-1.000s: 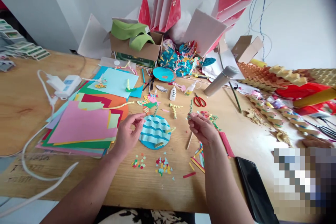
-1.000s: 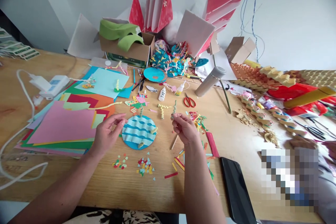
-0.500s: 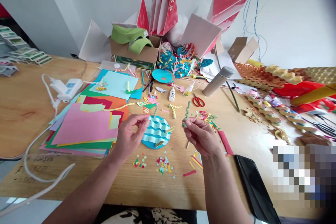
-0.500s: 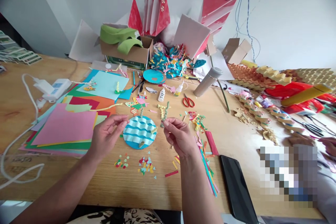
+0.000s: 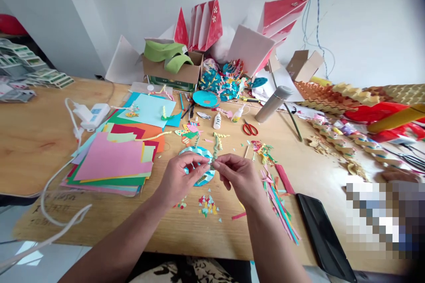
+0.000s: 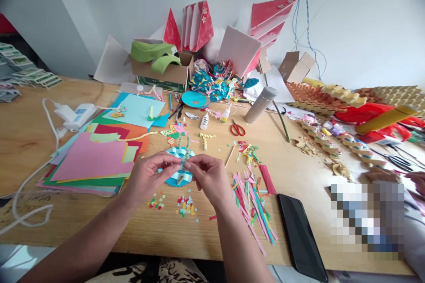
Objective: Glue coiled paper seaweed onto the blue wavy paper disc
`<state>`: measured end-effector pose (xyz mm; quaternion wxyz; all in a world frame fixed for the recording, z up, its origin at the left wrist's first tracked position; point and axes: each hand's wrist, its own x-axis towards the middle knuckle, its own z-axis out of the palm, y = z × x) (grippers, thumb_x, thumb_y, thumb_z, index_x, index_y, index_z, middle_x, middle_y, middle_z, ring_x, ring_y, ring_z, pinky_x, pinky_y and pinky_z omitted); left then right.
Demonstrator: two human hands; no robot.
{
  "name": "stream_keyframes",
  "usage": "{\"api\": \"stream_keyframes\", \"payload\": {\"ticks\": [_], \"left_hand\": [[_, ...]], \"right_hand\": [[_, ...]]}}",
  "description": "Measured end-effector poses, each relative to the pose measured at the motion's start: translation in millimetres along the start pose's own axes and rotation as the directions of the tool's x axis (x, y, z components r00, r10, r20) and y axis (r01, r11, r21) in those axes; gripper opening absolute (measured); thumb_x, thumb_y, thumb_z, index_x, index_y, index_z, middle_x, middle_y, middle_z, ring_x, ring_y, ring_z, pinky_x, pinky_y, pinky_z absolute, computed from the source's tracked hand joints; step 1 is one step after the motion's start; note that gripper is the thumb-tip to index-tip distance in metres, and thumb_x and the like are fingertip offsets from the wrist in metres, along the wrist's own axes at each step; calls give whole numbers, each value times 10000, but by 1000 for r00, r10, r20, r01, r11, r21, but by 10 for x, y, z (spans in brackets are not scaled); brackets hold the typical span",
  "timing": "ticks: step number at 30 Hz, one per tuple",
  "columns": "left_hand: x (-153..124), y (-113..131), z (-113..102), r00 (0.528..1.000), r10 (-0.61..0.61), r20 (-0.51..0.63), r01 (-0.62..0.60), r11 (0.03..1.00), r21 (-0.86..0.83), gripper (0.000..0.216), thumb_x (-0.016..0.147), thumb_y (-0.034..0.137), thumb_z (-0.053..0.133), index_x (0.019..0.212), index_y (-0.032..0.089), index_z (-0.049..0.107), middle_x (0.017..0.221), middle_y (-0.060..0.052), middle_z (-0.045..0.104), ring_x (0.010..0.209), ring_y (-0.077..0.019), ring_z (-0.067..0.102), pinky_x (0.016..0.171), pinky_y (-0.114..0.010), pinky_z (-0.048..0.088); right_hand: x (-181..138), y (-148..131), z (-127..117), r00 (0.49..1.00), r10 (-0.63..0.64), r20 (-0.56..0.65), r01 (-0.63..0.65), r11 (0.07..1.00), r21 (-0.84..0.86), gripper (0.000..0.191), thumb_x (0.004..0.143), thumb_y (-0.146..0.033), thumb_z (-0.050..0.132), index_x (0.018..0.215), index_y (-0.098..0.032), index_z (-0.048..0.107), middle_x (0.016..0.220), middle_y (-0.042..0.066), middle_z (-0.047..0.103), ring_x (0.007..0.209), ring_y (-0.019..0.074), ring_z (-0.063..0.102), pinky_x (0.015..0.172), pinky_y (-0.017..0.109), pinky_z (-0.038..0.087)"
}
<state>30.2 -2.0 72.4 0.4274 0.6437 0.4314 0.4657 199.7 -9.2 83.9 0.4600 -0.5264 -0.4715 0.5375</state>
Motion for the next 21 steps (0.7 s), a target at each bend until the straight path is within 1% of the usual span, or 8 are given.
{"api": "stream_keyframes", "payload": {"ticks": [3, 7, 9, 12, 15, 17, 19, 21], "left_hand": [[-14, -35, -11, 997, -72, 5, 72, 997, -25, 184, 787, 288, 653, 880, 150, 729, 814, -55, 721, 712, -146, 644, 648, -240, 520], [-21, -80, -47, 992, -126, 17, 127, 989, -74, 211, 752, 297, 673, 885, 145, 735, 810, -59, 732, 720, -165, 663, 666, -258, 535], [-23, -90, -72, 987, -155, 36, 158, 980, -123, 218, 748, 299, 677, 892, 145, 735, 827, -59, 741, 749, -171, 676, 693, -264, 542], [-33, -91, -116, 980, -187, 74, 199, 954, -226, 210, 764, 302, 669, 891, 147, 730, 824, -51, 746, 764, -164, 683, 709, -257, 543], [-55, -80, -155, 973, -201, 108, 225, 928, -297, 212, 789, 310, 659, 914, 151, 723, 745, -30, 733, 706, -141, 672, 662, -232, 529], [-73, -62, -177, 972, -208, 112, 233, 923, -306, 207, 797, 316, 659, 908, 155, 725, 709, -20, 721, 662, -124, 651, 627, -215, 512], [-87, -37, -201, 974, -206, 95, 226, 926, -303, 191, 789, 317, 671, 873, 156, 731, 689, -12, 707, 628, -109, 623, 602, -205, 496], [-93, -10, -230, 977, -199, 81, 214, 929, -302, 174, 774, 311, 686, 842, 159, 735, 670, -2, 692, 611, -101, 601, 594, -201, 487]], "right_hand": [[-30, 15, 66, 1000, -21, 9, 21, 996, -88, 304, 670, -431, 773, 729, -145, 687, 459, -50, 511, 346, 41, 385, 327, 169, 276], [-40, 44, 131, 1000, -24, 15, 25, 992, -121, 306, 704, -449, 740, 730, -148, 690, 459, -43, 519, 355, 45, 386, 327, 169, 281], [-47, 45, 155, 1000, 1, 27, 1, 996, -93, 318, 699, -461, 740, 727, -150, 681, 454, -41, 528, 343, 48, 382, 312, 169, 268], [-61, 37, 175, 995, 58, 84, -59, 998, 9, 323, 703, -463, 739, 718, -149, 664, 444, -43, 536, 320, 37, 364, 301, 159, 252], [-72, 39, 190, 982, 116, 148, -138, 980, 145, 317, 692, -443, 756, 732, -146, 653, 430, -55, 530, 297, 17, 317, 293, 145, 220], [-81, 49, 211, 976, 138, 170, -172, 964, 205, 322, 671, -434, 773, 731, -146, 642, 432, -57, 532, 294, 13, 302, 286, 143, 202], [-93, 58, 244, 977, 135, 165, -168, 964, 207, 324, 674, -437, 770, 728, -147, 636, 437, -56, 534, 295, 16, 304, 283, 145, 204], [-106, 60, 289, 987, 97, 129, -115, 982, 148, 318, 691, -442, 757, 732, -149, 640, 438, -57, 528, 305, 26, 325, 289, 152, 231]]}}
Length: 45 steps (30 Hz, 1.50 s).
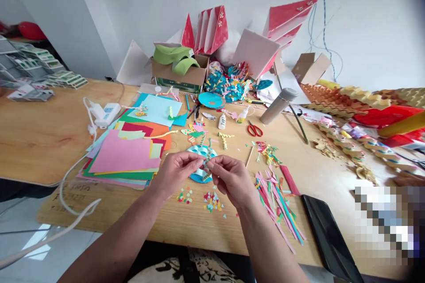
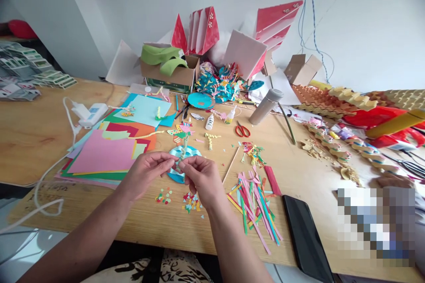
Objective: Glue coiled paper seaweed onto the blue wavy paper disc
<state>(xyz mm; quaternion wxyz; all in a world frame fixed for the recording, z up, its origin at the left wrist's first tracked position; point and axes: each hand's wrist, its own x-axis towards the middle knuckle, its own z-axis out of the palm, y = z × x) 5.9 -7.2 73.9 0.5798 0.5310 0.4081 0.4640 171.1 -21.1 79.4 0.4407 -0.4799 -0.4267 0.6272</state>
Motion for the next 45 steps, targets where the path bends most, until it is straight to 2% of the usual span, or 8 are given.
{"api": "stream_keyframes", "payload": {"ticks": [5, 9, 14, 18, 23, 32, 39, 45], "left_hand": [[2, 40, -77, 1000, -5, -13, 5, 1000, 2, 152, 740, 297, 721, 815, 165, 739, 659, 13, 683, 652, -104, 611, 660, -209, 499], [17, -26, -150, 998, -56, -18, 55, 998, -2, 233, 666, 306, 782, 842, 161, 737, 764, -10, 727, 717, -131, 647, 711, -238, 517], [22, -113, -223, 997, -75, 9, 75, 995, 60, 285, 637, 325, 805, 852, 153, 733, 789, -27, 731, 743, -152, 657, 734, -263, 521], [18, -91, -241, 997, -73, 24, 70, 993, 93, 312, 602, 324, 824, 830, 139, 719, 760, -24, 708, 708, -142, 639, 691, -251, 517], [5, -71, -223, 997, -62, 36, 58, 993, 101, 368, 594, 316, 820, 883, 128, 692, 776, -36, 706, 706, -151, 646, 710, -282, 539], [-43, -107, -225, 999, 41, 27, -47, 962, 269, 214, 702, 227, 723, 893, 137, 691, 783, -35, 703, 713, -140, 643, 716, -267, 543], [-41, -127, -245, 999, 31, 39, -39, 969, 243, 221, 695, 219, 726, 898, 138, 690, 783, -36, 703, 719, -142, 642, 717, -264, 539], [-32, -149, -271, 997, 22, 68, -38, 967, 253, 196, 724, 234, 698, 893, 135, 691, 810, -43, 707, 751, -153, 641, 737, -277, 527]], "right_hand": [[14, 4, 119, 982, -171, -79, 147, 959, -244, 291, 732, -431, 717, 734, -146, 659, 472, -49, 519, 364, 50, 393, 324, 169, 289], [54, 44, 173, 966, -249, -75, 209, 914, -347, 257, 757, -401, 682, 728, -145, 670, 518, -25, 551, 416, 72, 453, 359, 184, 328], [68, 104, 213, 969, -235, -70, 194, 908, -371, 238, 775, -386, 662, 737, -151, 672, 525, -22, 568, 405, 73, 458, 375, 193, 342], [47, 123, 234, 969, -238, -73, 192, 903, -385, 237, 775, -392, 660, 743, -158, 675, 550, -12, 598, 417, 81, 480, 383, 199, 350], [30, 144, 238, 966, -248, -75, 194, 883, -427, 217, 791, -377, 643, 753, -168, 682, 588, 3, 624, 453, 94, 505, 401, 212, 370], [22, 166, 226, 966, -250, -60, 190, 853, -486, 211, 799, -366, 644, 872, -173, 688, 692, 27, 651, 556, 124, 525, 499, 247, 412], [-14, 136, 248, 970, -240, -37, 187, 835, -517, 207, 833, -352, 592, 874, -170, 683, 733, 41, 662, 543, 116, 508, 466, 237, 390], [-42, 44, 171, 952, -299, -67, 214, 806, -552, 241, 847, -373, 579, 908, -172, 697, 717, 42, 662, 557, 123, 527, 463, 238, 401]]}}
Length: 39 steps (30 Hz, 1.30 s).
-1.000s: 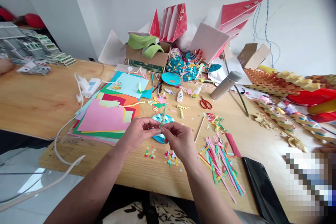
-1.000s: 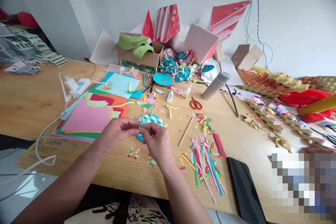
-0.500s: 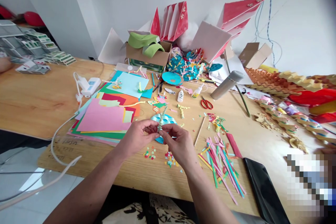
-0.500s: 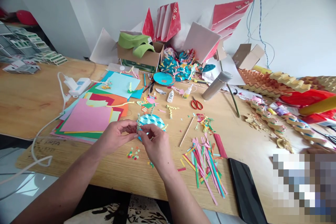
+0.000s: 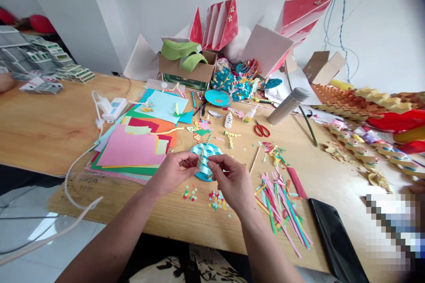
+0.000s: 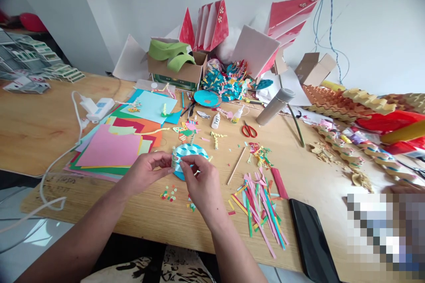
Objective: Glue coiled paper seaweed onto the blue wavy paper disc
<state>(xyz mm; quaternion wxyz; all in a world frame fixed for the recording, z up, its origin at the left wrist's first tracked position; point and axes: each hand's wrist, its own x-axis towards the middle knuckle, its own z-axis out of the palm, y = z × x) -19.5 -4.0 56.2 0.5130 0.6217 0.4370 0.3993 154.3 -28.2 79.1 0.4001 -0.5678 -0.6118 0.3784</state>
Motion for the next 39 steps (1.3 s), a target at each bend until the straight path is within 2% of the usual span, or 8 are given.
{"api": "stream_keyframes", "payload": {"ticks": [5, 11, 15, 22, 28, 32, 36, 39], "left_hand": [[-6, 1, 26, 992, 115, -50, -103, 975, 196, 85, 771, 202, 654, 830, 149, 684, 778, -31, 664, 711, -140, 606, 675, -259, 500], [-30, -48, 124, 931, 348, -110, -253, 833, 492, 76, 806, 126, 608, 841, 179, 649, 823, -35, 650, 788, -160, 591, 715, -283, 479], [-38, -68, 149, 913, 394, -107, -264, 770, 581, 78, 807, 115, 608, 815, 189, 635, 807, -31, 645, 801, -179, 581, 716, -300, 464], [-22, -136, 116, 931, 344, -123, -235, 821, 520, 71, 795, 201, 685, 855, 180, 655, 818, -36, 653, 799, -176, 593, 706, -294, 478], [5, -152, 66, 976, 197, -87, -154, 919, 362, 155, 823, 274, 642, 928, 172, 691, 811, -41, 643, 737, -143, 594, 638, -247, 473], [16, -97, 42, 995, 91, -39, -77, 958, 276, 130, 794, 288, 651, 830, 172, 696, 751, -17, 623, 674, -125, 556, 600, -229, 436], [25, -76, 37, 998, 55, 8, -55, 971, 232, 154, 789, 291, 639, 708, 160, 645, 696, 6, 577, 635, -110, 509, 590, -225, 401], [28, -97, 43, 999, 33, 14, -35, 974, 223, 155, 789, 287, 636, 704, 158, 633, 700, 12, 569, 617, -101, 483, 588, -226, 389]], "right_hand": [[27, -9, -54, 999, -40, -33, 39, 999, -29, 228, 816, -375, 640, 922, -183, 701, 739, 41, 677, 590, 127, 543, 488, 237, 406], [87, -23, 13, 996, -58, -67, 58, 998, 8, 232, 779, -392, 679, 878, -183, 695, 748, 34, 670, 587, 122, 540, 498, 234, 414], [124, -22, 24, 997, -21, -70, 24, 999, 42, 202, 799, -363, 640, 860, -181, 702, 721, 37, 666, 564, 123, 540, 468, 229, 413], [153, -16, -9, 999, 31, -12, -30, 993, 116, 204, 801, -337, 617, 884, -176, 711, 708, 28, 655, 525, 110, 546, 443, 222, 437], [172, -24, -35, 997, 29, 64, -39, 986, 159, 236, 814, -342, 588, 922, -173, 713, 662, 18, 619, 515, 111, 555, 399, 201, 430], [175, -62, -36, 993, 26, 112, -43, 987, 157, 230, 816, -330, 569, 904, -171, 710, 581, -6, 568, 499, 111, 547, 398, 197, 417], [181, -83, -34, 991, 27, 134, -48, 986, 157, 223, 806, -317, 565, 891, -164, 702, 647, 10, 605, 497, 101, 541, 394, 198, 409], [185, -74, -39, 991, 28, 132, -47, 989, 144, 229, 810, -321, 565, 904, -165, 704, 657, 12, 610, 501, 104, 542, 402, 206, 414]]}}
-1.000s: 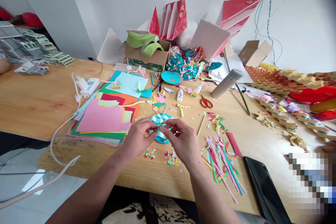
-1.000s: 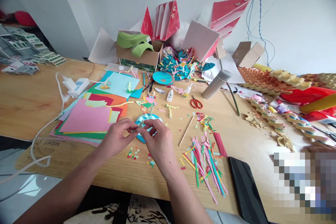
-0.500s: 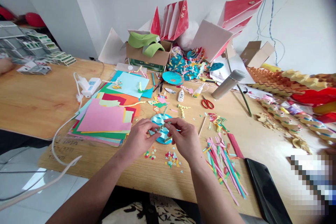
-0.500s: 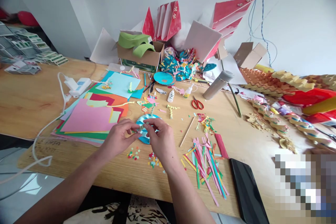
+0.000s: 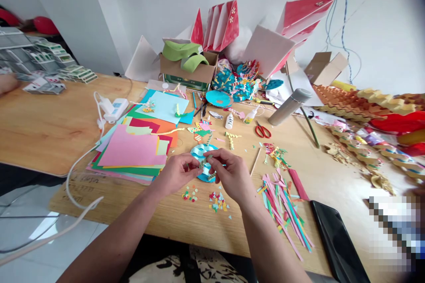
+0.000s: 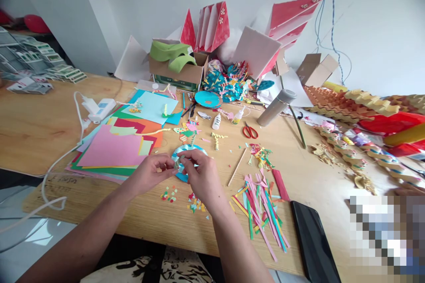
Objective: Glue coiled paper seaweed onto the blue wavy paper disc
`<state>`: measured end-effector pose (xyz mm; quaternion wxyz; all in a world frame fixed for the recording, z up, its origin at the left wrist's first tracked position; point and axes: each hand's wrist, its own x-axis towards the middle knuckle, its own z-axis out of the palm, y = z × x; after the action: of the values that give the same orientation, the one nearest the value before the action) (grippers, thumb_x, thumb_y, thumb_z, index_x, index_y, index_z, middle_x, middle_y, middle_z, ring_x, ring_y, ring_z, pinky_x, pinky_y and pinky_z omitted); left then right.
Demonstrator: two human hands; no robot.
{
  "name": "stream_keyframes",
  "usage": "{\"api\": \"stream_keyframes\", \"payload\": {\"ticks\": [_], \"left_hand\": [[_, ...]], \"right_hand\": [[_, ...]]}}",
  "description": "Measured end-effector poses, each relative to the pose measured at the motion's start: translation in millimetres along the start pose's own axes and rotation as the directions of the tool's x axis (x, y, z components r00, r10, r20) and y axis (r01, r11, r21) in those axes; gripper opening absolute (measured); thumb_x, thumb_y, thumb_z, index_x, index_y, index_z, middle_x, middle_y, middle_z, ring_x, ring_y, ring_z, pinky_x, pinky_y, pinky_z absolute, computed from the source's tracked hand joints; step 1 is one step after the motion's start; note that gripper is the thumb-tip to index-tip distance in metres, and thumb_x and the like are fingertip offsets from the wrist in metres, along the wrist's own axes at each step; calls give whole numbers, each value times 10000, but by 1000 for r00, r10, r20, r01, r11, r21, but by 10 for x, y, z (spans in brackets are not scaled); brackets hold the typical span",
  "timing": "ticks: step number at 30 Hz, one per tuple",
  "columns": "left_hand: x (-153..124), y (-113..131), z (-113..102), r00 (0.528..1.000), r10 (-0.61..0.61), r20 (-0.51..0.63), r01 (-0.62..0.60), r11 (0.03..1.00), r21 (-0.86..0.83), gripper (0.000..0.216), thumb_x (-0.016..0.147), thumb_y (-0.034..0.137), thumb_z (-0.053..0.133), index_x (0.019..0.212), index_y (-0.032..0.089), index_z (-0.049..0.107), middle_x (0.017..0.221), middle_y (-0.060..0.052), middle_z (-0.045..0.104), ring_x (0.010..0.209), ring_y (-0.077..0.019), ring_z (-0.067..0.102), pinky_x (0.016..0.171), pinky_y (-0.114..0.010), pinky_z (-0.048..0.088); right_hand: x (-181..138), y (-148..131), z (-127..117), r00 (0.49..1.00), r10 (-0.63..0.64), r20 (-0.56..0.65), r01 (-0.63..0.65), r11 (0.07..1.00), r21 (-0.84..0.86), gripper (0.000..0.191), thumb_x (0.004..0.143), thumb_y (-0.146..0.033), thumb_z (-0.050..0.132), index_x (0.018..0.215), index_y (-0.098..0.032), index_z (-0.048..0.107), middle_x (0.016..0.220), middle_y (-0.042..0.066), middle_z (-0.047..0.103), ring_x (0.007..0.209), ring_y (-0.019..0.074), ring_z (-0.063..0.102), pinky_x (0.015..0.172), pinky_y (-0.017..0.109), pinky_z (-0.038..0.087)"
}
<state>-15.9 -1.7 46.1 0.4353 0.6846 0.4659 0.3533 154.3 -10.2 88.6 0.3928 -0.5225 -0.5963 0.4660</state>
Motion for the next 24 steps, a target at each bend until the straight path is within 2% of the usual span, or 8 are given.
{"api": "stream_keyframes", "payload": {"ticks": [4, 10, 13, 17, 20, 24], "left_hand": [[2, -13, 15, 1000, -19, -20, 19, 1000, 8, 167, 779, 296, 643, 687, 159, 619, 682, 17, 571, 589, -94, 462, 573, -226, 376], [1, 3, 16, 998, 18, -68, -12, 997, 77, 154, 759, 273, 666, 664, 166, 608, 673, 17, 578, 592, -98, 487, 565, -220, 387], [-1, -19, 23, 989, 80, -128, -61, 987, 147, 152, 761, 251, 680, 660, 170, 599, 669, 17, 570, 617, -111, 507, 574, -226, 395], [-3, -56, 43, 953, 211, -217, -139, 942, 306, 185, 770, 217, 692, 647, 176, 560, 658, 15, 563, 674, -137, 519, 604, -242, 380], [-14, -71, 58, 935, 276, -225, -172, 904, 392, 206, 785, 209, 683, 650, 181, 531, 662, 13, 554, 691, -147, 513, 620, -254, 372], [-34, -82, 74, 928, 300, -222, -182, 882, 434, 210, 814, 221, 654, 665, 187, 509, 686, 4, 555, 716, -160, 510, 636, -268, 378]], "right_hand": [[-4, 18, -9, 999, -25, -27, 24, 999, -36, 198, 787, -315, 620, 887, -172, 714, 665, 17, 627, 525, 109, 545, 442, 220, 427], [-13, 41, -19, 997, -64, -37, 62, 997, -45, 184, 808, -313, 596, 819, -176, 719, 709, 33, 645, 563, 112, 568, 480, 225, 442], [-18, 51, -25, 997, -68, -48, 65, 995, -71, 180, 788, -318, 627, 844, -174, 718, 715, 32, 651, 567, 109, 553, 473, 218, 429], [-23, 52, -22, 997, -67, -47, 63, 995, -78, 184, 772, -328, 648, 832, -167, 713, 733, 35, 657, 566, 105, 548, 461, 212, 420], [-18, 60, -14, 998, -54, -40, 52, 998, -41, 205, 790, -337, 617, 838, -162, 711, 745, 38, 656, 556, 106, 561, 454, 217, 431], [-11, 75, -12, 998, -40, -53, 39, 999, -36, 212, 788, -340, 619, 857, -162, 712, 753, 40, 659, 550, 105, 559, 456, 221, 439]]}}
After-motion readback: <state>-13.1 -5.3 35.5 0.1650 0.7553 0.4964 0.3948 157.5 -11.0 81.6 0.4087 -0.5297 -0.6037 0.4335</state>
